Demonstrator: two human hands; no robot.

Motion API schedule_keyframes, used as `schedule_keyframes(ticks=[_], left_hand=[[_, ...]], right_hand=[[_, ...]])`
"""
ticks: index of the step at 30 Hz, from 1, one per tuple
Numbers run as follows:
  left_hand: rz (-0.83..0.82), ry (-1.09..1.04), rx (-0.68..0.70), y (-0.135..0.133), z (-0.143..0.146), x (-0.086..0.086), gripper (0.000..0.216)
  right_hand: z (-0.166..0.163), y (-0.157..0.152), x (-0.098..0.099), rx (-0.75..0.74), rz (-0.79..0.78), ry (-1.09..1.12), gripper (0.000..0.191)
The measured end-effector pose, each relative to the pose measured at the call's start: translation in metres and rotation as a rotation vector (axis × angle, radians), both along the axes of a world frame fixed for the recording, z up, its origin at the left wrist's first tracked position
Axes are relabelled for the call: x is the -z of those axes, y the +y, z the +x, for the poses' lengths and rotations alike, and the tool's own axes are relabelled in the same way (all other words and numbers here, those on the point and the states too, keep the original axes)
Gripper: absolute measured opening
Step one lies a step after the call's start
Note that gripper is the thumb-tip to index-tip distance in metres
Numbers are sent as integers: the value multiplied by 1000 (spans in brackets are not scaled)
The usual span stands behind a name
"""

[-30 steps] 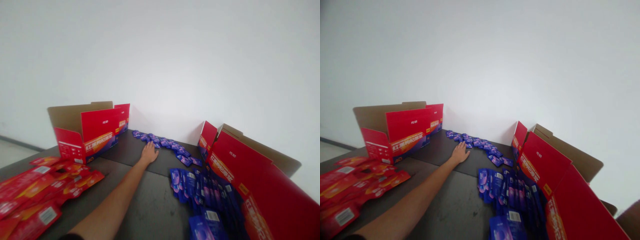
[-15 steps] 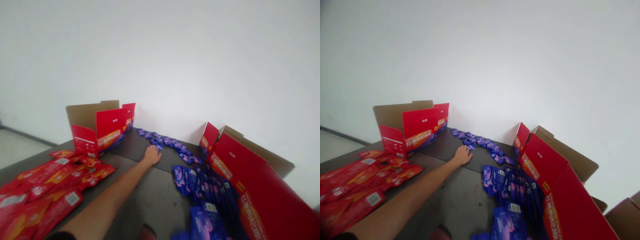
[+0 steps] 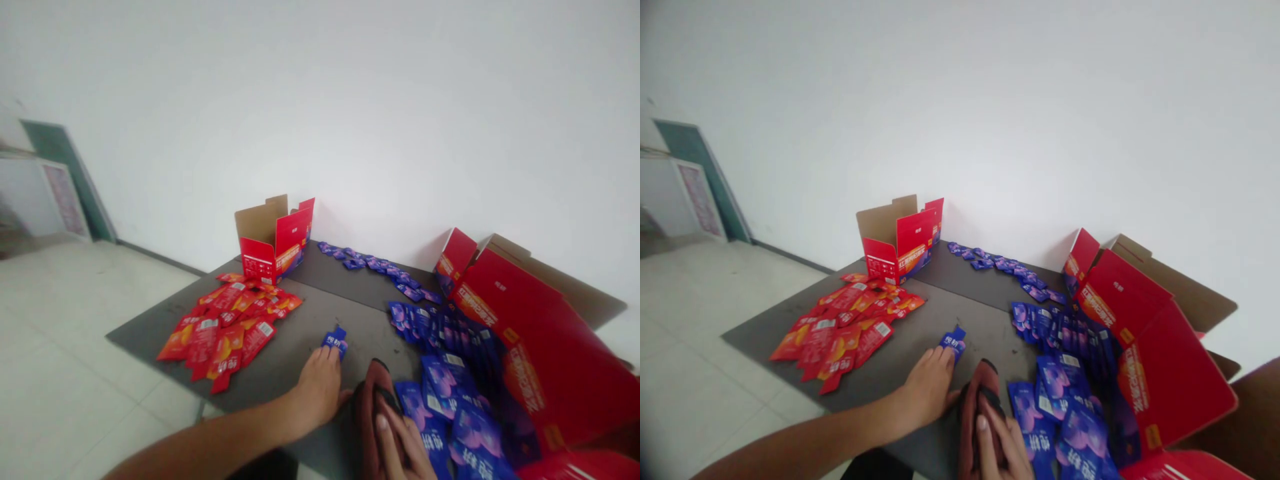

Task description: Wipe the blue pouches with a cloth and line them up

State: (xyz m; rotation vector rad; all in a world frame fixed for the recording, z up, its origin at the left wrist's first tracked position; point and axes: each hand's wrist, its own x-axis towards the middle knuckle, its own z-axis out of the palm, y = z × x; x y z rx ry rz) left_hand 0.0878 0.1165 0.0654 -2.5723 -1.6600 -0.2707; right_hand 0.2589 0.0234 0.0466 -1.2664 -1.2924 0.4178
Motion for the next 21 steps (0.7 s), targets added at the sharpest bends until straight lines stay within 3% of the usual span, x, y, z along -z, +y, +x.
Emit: schedule_keyframes(ticks=[5, 10, 16, 21], left_hand=[[43, -197, -27, -73, -34, 15, 83], [42, -271, 38, -113, -63, 20, 86], [50, -238, 154, -127, -81, 31, 78], [91, -194, 192, -117, -89, 38, 61]], right_hand=[[4, 2, 0, -7, -91, -16, 42], [0, 0, -7, -21, -151, -5, 45], [-5, 4, -16, -75, -191, -81, 41], [-19, 15, -47, -99, -117, -334, 34]])
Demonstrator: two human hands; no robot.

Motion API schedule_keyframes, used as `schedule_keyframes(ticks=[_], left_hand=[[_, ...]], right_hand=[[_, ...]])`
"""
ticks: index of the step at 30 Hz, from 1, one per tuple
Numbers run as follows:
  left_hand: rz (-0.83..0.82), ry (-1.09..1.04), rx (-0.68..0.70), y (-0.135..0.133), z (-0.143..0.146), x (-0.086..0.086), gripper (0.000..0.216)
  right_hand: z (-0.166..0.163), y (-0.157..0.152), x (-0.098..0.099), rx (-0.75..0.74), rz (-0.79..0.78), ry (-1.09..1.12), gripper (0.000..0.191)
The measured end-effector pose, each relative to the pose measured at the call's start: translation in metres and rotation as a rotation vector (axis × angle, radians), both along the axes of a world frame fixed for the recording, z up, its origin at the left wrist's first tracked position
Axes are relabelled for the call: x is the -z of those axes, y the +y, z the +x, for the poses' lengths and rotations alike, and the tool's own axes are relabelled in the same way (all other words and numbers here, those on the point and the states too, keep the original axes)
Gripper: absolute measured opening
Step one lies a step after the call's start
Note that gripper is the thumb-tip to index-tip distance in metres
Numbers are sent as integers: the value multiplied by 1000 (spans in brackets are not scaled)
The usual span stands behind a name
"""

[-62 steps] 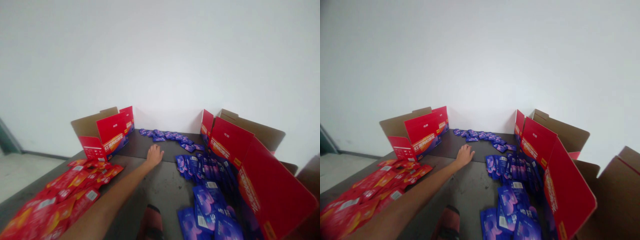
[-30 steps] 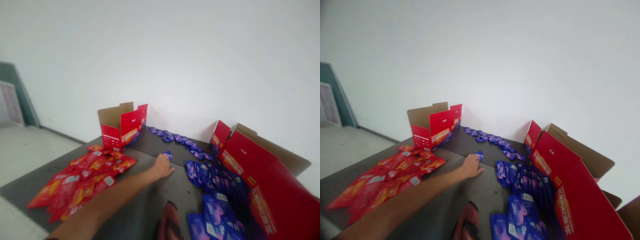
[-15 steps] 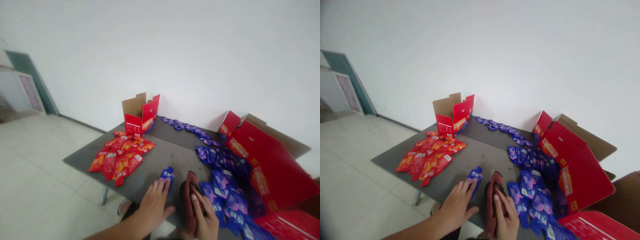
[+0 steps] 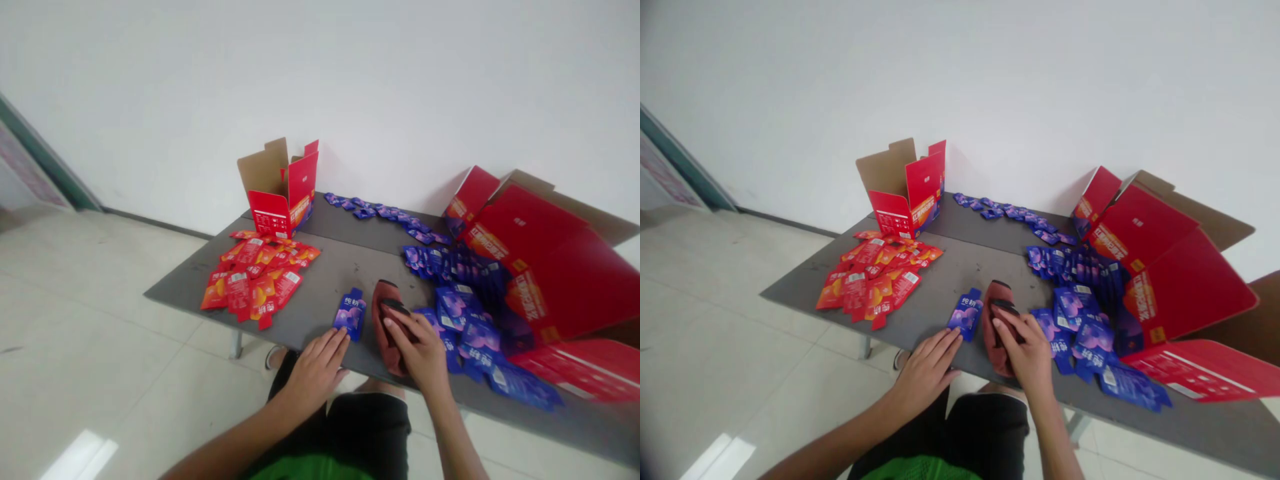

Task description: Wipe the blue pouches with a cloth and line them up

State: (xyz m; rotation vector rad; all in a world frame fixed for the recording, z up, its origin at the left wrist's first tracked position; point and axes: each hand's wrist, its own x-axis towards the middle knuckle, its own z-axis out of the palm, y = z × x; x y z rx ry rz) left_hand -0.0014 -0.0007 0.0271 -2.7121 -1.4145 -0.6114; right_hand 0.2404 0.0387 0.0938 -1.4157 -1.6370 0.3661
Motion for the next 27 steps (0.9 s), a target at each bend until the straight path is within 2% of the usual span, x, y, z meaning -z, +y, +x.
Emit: schedule_keyframes(ticks=[2, 4, 6, 8, 11, 14, 16, 18, 20, 22, 24, 27], left_hand=[[13, 18, 16, 4, -2, 2, 57], [24, 36, 31, 6, -2, 5, 44], [29, 56, 36, 8, -1, 8, 29], [28, 63, 25, 8, 1, 11, 27], [17, 42, 13, 8, 2, 12, 47], [1, 25, 22, 9, 1, 11, 54], [-5, 12, 24, 9, 1, 11, 52], [2, 4, 24, 9, 1, 11, 47], [10, 6, 22, 8, 1, 12, 36], [12, 5, 19, 7, 1, 13, 29], [16, -11, 19, 7, 1, 13, 35], [17, -26, 31, 8, 0, 14, 49]], right_hand=[[-13, 2, -10, -121, 42, -109, 29], [-30, 5, -12, -298, 53, -256, 27], [-44, 13, -5, -443, 38, -414, 28], [-53, 31, 4, -492, 20, -527, 28], [-54, 70, 7, -426, 23, -626, 28], [-49, 98, -8, -316, 22, -718, 26], [-48, 95, -19, -240, 42, -719, 28], [-51, 77, -23, -231, 57, -680, 30], [-56, 55, -17, -333, 33, -658, 30], [-57, 46, -4, -437, -2, -632, 29], [-53, 57, 8, -431, -17, -600, 28], [-39, 91, 10, -268, -29, -630, 28]])
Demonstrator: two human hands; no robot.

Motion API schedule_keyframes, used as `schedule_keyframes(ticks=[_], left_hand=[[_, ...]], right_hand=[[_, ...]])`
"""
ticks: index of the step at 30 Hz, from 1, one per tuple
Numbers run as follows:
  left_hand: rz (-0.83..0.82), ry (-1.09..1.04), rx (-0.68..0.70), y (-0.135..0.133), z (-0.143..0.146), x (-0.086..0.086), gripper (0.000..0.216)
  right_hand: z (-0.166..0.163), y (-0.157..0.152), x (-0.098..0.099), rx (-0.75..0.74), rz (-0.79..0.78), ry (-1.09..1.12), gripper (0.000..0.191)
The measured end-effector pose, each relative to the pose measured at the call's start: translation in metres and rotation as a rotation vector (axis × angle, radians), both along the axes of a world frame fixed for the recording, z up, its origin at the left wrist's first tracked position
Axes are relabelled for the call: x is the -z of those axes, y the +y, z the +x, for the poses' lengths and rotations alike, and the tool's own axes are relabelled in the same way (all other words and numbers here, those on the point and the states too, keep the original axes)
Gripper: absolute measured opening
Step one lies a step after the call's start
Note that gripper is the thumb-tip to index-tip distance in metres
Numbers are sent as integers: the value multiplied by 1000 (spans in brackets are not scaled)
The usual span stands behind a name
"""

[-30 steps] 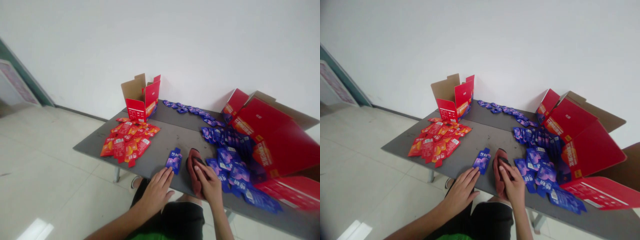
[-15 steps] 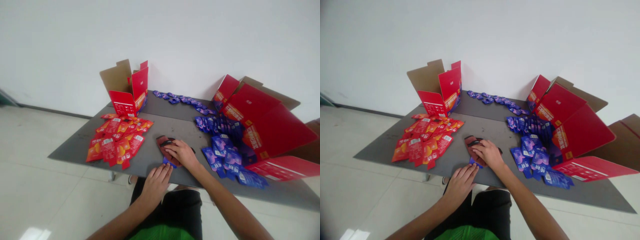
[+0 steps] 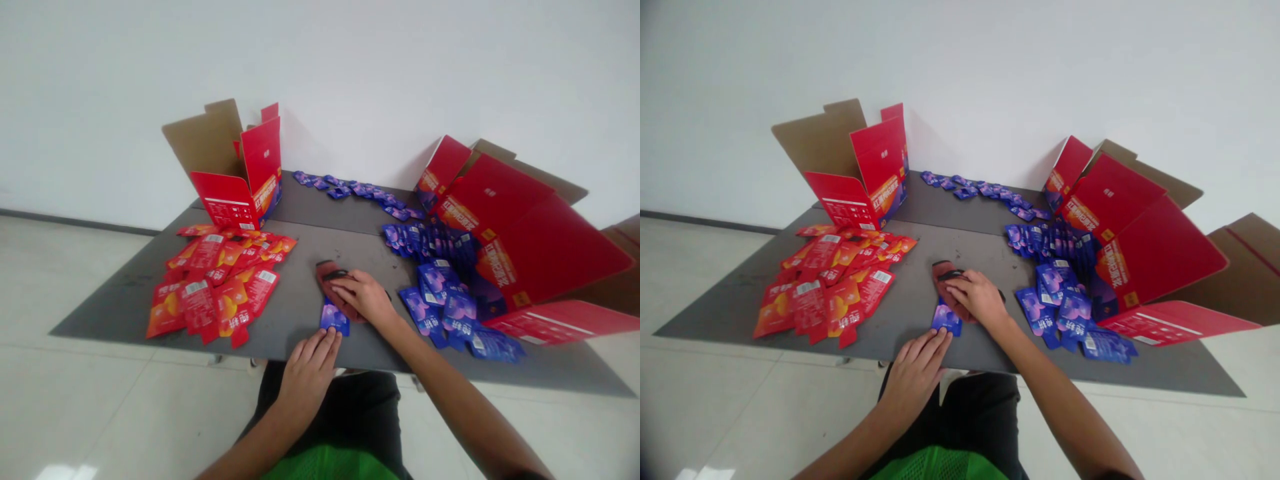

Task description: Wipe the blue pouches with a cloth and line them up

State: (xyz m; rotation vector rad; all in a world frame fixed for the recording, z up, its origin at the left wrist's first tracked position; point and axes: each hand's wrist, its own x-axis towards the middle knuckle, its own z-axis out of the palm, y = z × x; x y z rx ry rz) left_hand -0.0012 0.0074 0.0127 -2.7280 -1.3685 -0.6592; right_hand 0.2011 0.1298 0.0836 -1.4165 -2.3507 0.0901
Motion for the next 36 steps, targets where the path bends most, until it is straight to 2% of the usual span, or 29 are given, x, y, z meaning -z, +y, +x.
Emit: schedule_keyframes(ticks=[2, 4, 6, 9, 11, 13, 15, 17, 20, 22, 24, 26, 28, 31, 33, 36], left_hand=[[-13, 5, 1, 0, 0, 0, 51], [-13, 9, -1, 0, 0, -1, 50], [-6, 13, 3, -1, 0, -3, 43], [-11, 19, 1, -1, 0, -6, 26], [-7, 24, -10, -1, 0, -7, 31], [13, 21, -14, 0, 0, -8, 45], [24, 11, -16, 0, 0, -7, 51], [19, 11, -19, 0, 0, -7, 53], [20, 13, -24, -1, 0, -6, 54], [20, 0, -23, -1, 1, -7, 43], [13, -11, -24, -2, 1, -7, 30], [12, -8, -26, -1, 0, -8, 35], [19, 10, -28, -1, 0, -8, 52], [19, 22, -37, 0, 0, -8, 61], [14, 13, -47, 0, 1, -8, 60], [13, -10, -48, -1, 2, -7, 54]], right_hand=[[5, 11, -10, 74, 44, -33, 28], [2, 0, -21, 85, 78, -11, 30], [-6, -24, -26, 17, 62, 12, 31], [-18, -48, -17, -130, -46, -13, 26], [-19, -38, -7, -140, -87, -11, 24], [-15, -11, -2, -66, -81, -19, 26], [-9, 17, -6, 28, -49, -69, 27], [-6, 28, -18, 95, 11, -91, 28], [-11, 0, -31, 75, 81, -20, 31], [-17, -29, -30, -24, 32, -9, 31], [-21, -45, -20, -123, -60, -32, 27], [-22, -36, -9, -136, -115, -36, 26], [-19, -9, -4, -55, -118, -44, 27], [-13, 27, -16, 96, -67, -110, 29], [-13, 25, -30, 132, -1, -95, 30], [-18, -14, -38, 64, 11, -24, 30]])
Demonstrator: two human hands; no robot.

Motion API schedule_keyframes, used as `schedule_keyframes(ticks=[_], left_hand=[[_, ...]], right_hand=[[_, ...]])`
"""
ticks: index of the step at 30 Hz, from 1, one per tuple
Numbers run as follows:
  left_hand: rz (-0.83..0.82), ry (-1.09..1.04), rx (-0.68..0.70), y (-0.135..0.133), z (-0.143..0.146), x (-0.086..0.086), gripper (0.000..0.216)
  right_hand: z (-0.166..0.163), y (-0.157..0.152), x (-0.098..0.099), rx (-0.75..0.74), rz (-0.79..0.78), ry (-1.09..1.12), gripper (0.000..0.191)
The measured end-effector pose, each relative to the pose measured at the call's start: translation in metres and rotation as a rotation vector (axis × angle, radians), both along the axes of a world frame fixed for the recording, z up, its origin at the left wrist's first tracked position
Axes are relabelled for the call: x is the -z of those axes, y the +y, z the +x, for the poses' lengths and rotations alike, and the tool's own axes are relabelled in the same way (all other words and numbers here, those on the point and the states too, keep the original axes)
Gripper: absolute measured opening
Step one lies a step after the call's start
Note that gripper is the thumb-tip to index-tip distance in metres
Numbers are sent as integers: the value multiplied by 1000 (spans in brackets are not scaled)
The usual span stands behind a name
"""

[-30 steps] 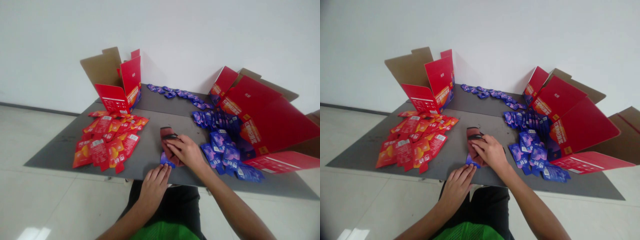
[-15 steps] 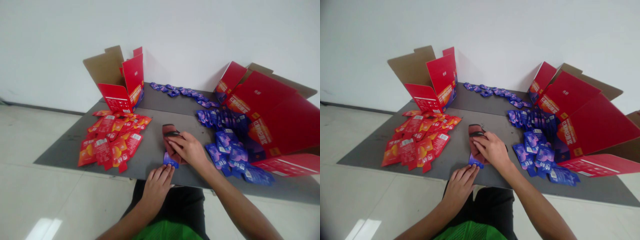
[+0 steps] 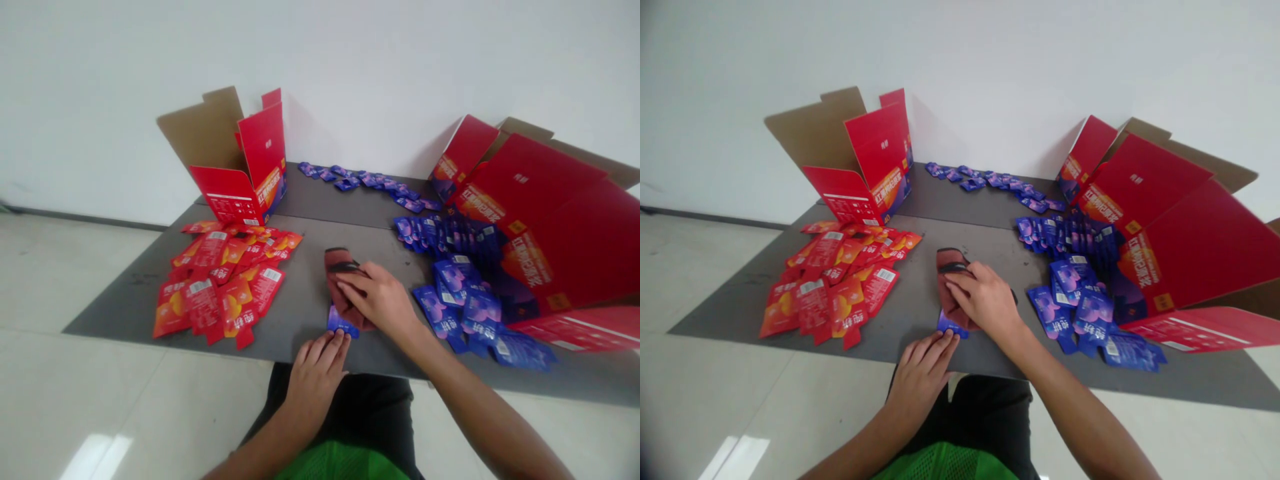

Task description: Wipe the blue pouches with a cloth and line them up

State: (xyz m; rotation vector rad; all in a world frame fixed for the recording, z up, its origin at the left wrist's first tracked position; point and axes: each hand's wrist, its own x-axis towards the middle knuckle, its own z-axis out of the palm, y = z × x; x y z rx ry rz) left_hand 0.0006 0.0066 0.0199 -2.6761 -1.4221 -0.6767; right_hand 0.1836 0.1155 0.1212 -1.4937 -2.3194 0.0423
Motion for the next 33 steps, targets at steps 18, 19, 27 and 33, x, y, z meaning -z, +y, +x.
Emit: schedule_keyframes(ticks=[18, 19, 27, 33], left_hand=[[23, -42, 21, 0, 0, -1, 31], [23, -45, 24, 0, 0, -1, 29], [-15, -16, 4, 2, 0, -6, 56], [-27, -40, 9, 0, 1, -3, 44]], right_hand=[[-6, -27, 7, -34, -118, -53, 25], [-7, -31, 14, -50, -152, -49, 24], [-3, 54, 8, 153, -146, -129, 30], [-11, -20, 5, 26, -102, -69, 27]])
